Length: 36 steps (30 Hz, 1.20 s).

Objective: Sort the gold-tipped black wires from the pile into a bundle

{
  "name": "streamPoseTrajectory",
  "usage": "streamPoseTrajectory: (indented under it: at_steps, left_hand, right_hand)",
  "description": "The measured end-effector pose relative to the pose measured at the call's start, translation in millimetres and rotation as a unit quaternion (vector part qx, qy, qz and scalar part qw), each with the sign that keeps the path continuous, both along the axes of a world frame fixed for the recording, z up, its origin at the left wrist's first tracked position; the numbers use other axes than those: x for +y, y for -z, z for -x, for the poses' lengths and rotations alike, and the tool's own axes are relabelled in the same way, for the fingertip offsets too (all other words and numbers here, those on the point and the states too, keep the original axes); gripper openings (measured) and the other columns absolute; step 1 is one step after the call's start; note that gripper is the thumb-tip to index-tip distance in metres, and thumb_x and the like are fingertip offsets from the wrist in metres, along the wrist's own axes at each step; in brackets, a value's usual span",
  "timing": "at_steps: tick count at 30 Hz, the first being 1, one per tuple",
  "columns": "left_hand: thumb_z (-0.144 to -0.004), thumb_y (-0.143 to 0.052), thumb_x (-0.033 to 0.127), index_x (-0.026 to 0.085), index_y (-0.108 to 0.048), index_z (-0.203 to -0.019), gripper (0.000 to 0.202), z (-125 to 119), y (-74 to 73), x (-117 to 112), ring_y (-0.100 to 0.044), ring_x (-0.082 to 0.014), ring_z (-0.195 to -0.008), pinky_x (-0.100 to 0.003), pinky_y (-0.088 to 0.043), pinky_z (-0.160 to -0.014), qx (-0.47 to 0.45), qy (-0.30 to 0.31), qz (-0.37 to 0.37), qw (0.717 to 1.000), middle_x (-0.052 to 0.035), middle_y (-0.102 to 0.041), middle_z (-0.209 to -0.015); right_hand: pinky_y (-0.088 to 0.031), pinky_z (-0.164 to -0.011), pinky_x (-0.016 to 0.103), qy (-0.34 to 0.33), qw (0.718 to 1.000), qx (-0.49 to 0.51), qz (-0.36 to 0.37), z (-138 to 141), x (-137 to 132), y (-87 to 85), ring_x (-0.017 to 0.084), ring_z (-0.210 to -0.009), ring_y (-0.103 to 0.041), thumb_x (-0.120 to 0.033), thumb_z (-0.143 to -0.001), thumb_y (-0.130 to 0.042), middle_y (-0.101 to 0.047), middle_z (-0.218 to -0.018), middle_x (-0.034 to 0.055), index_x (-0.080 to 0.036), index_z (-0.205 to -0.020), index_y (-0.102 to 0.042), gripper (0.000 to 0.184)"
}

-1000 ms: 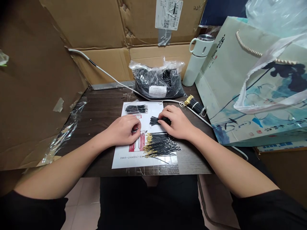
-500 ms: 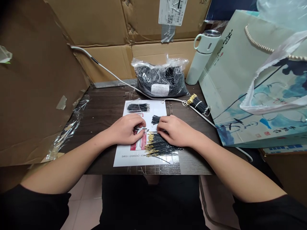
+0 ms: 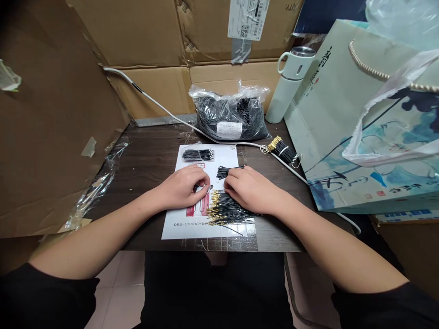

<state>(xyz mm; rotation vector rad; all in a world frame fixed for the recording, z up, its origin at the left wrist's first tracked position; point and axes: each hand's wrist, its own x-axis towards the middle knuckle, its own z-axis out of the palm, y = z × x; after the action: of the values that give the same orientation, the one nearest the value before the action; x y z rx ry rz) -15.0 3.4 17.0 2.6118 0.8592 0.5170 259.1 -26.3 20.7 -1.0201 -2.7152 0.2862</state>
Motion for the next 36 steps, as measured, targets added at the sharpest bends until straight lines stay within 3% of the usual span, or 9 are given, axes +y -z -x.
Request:
streamPoseTrajectory:
  at_steps: [8, 16, 29, 36]
  left_hand:
    - [-0.099, -0.059, 0.018, 0.017, -0.066, -0.091, 0.01, -2.3, 2.4, -1.0, -0.057, -0.0201, -0.082, -0.036, -0.048, -0.079, 0.0, 0.0, -0.011, 1.0, -0.0039, -0.066, -0.085]
    - [-0.105, -0.057, 0.022, 0.016, -0.076, -0.097, 0.021, -1.0, 4.6, -0.1, -0.066, -0.0218, -0.087, -0.039, -0.053, -0.089, 0.013, 0.011, -0.044, 0.999, -0.0067, -0.072, -0.09]
    - [-0.101, -0.061, 0.019, 0.017, -0.07, -0.095, 0.012, -4.7, 7.5, -3.6, -0.064, -0.0196, -0.085, -0.035, -0.051, -0.082, -0.041, -0.008, -0.015, 0.999, -0.0055, -0.072, -0.09]
    - [-0.102, -0.06, 0.019, 0.016, -0.068, -0.096, 0.011, -5.5, 8.5, -2.7, -0.063, -0.0191, -0.084, -0.034, -0.051, -0.081, -0.055, -0.008, -0.015, 0.998, -0.0056, -0.072, -0.091]
  right_hand:
    - [-0.041, -0.086, 0.04, -0.004, 0.999, -0.04, -0.029, 2.7, -2.1, -0.2, 0.025, -0.089, -0.06, -0.026, -0.116, -0.049, -0.069, -0.102, 0.0124, -0.013, -0.104, -0.07, 0.027]
    - [-0.03, -0.08, 0.04, -0.02, 0.993, -0.071, -0.095, 5.0, -4.5, -3.6, 0.024, -0.083, -0.056, -0.021, -0.115, -0.05, -0.069, -0.096, 0.012, -0.013, -0.098, -0.07, 0.027]
    - [-0.034, -0.08, 0.04, -0.046, 0.989, -0.051, -0.128, 4.1, -1.5, 2.6, 0.023, -0.079, -0.054, -0.018, -0.112, -0.053, -0.068, -0.087, 0.0092, -0.014, -0.093, -0.074, 0.029]
    - [-0.035, -0.081, 0.04, -0.04, 0.992, -0.062, -0.103, 3.6, -2.6, -2.3, 0.023, -0.083, -0.06, -0.018, -0.114, -0.05, -0.07, -0.091, 0.0099, -0.013, -0.097, -0.074, 0.03]
